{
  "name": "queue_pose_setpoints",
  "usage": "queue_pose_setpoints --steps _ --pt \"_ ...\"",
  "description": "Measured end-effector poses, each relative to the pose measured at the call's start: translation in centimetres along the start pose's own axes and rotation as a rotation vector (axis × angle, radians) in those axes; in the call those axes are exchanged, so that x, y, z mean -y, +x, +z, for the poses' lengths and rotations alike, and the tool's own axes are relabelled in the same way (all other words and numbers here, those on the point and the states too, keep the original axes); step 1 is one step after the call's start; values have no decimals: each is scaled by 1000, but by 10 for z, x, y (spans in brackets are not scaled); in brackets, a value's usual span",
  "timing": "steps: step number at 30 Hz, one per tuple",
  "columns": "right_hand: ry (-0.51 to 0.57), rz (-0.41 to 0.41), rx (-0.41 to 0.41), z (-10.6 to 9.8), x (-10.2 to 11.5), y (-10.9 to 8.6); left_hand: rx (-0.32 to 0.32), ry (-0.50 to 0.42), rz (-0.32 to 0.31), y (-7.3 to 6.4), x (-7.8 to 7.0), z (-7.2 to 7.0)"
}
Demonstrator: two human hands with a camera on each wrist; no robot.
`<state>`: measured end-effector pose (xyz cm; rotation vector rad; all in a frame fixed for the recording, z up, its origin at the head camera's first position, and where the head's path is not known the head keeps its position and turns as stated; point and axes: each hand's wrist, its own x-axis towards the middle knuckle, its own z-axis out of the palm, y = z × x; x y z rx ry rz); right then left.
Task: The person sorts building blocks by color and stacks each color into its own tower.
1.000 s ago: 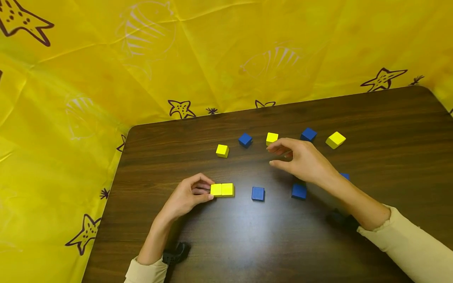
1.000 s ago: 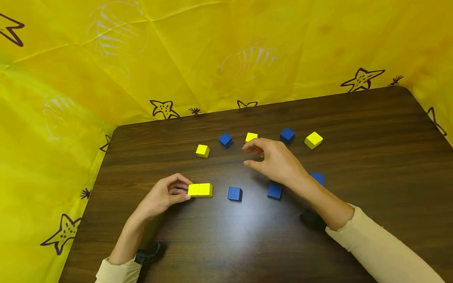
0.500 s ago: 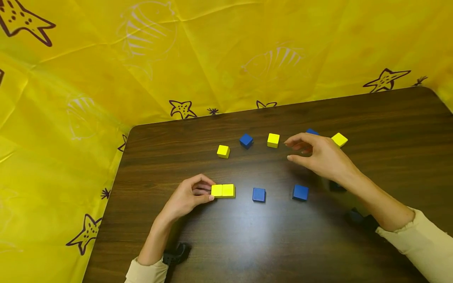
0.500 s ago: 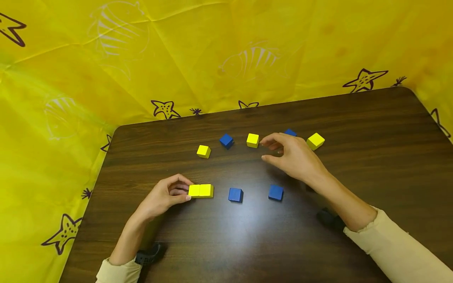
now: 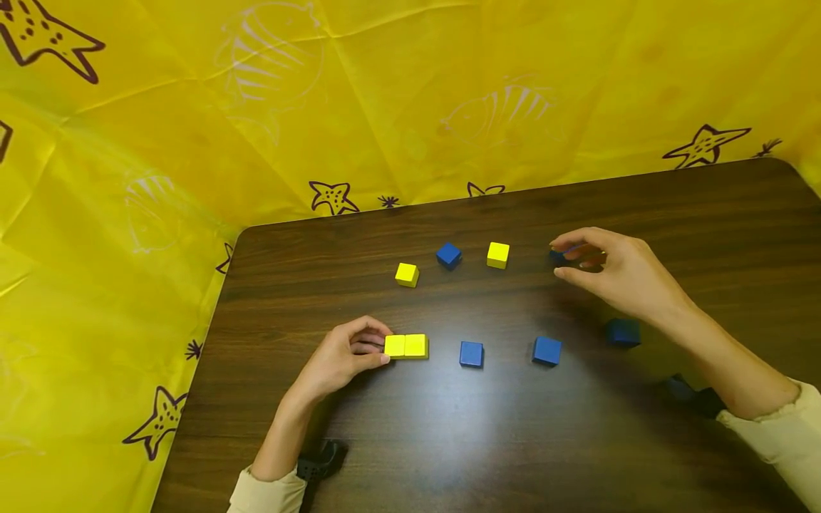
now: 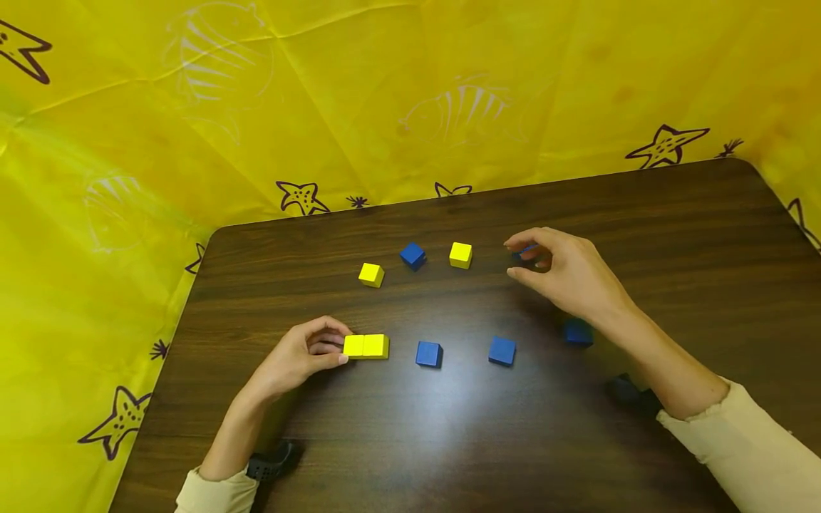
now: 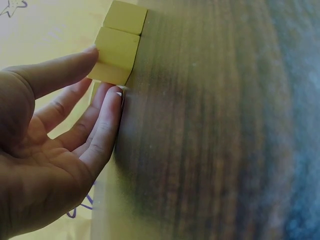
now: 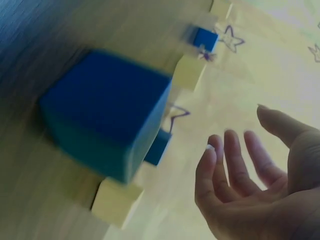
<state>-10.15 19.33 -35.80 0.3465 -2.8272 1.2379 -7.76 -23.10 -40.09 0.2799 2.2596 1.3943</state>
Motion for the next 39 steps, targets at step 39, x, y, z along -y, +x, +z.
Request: queue_pose_setpoints --steps 39 --pt "-47 137 -29 -45 -69 -9 12 14 -17 0 -2 0"
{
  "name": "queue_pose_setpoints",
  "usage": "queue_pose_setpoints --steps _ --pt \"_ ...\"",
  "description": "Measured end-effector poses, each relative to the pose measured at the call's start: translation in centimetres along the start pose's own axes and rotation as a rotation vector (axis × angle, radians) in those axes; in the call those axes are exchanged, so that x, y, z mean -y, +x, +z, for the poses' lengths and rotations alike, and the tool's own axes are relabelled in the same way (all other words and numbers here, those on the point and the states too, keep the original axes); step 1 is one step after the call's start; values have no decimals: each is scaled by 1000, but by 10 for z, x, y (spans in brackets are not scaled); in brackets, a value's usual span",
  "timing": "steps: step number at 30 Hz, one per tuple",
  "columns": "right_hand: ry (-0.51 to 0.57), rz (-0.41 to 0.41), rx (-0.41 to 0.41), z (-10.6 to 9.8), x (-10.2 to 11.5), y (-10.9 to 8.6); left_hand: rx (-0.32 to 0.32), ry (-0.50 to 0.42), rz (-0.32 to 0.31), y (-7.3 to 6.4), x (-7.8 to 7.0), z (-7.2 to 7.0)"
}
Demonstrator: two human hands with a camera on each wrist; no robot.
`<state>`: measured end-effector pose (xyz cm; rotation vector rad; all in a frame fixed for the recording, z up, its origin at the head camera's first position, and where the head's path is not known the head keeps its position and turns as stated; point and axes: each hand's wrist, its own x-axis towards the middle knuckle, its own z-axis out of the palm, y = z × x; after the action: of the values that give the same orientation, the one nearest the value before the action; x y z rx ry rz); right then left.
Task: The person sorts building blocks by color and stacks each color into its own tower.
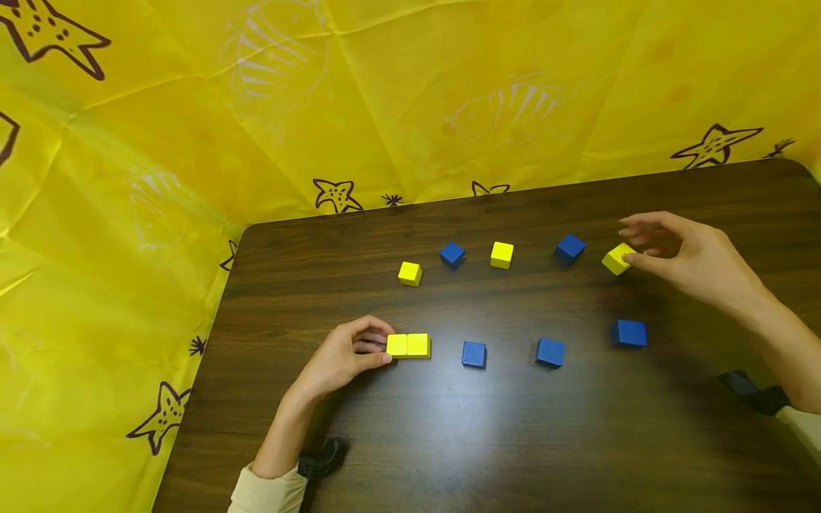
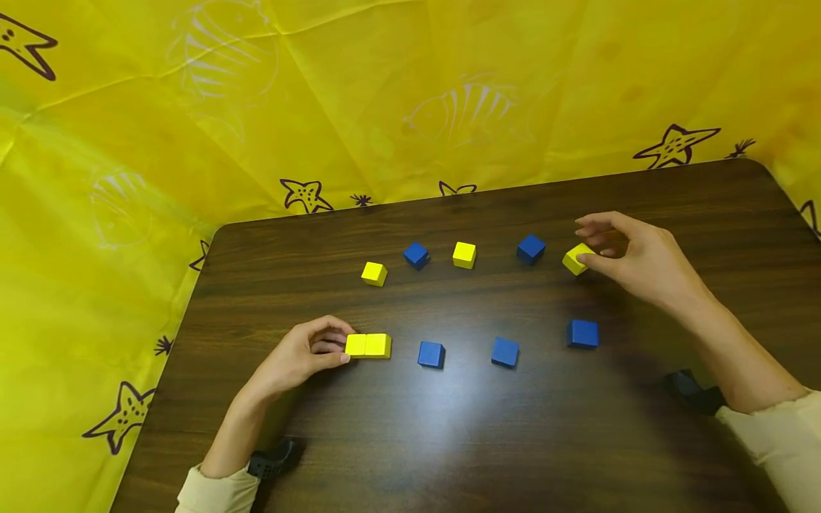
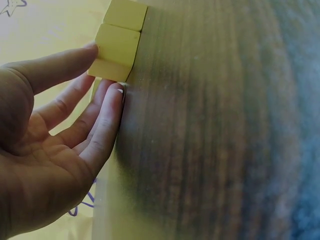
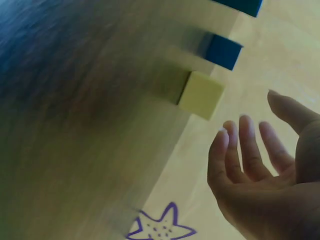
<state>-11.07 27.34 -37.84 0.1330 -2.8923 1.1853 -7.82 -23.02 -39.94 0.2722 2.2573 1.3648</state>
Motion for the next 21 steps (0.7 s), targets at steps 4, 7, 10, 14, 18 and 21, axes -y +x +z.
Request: queue_pose_setpoints --steps 4,7,10,14,18,21 --pt "-18 23 20 0 -6 0 1 0 5 1 0 0" --pt "-21 22 29 0 -10 1 3 -2 8 0 1 0" --pt "-30 20 38 1 -12 2 3 -3 9 0 1 1" --pt "-45 25 56 1 -15 3 3 -4 4 0 2 1" --pt "-60 21 81 1 -17 3 3 -7 1 0 2 2" --pt "-71 17 93 1 -20 4 2 -6 6 0 2 2"
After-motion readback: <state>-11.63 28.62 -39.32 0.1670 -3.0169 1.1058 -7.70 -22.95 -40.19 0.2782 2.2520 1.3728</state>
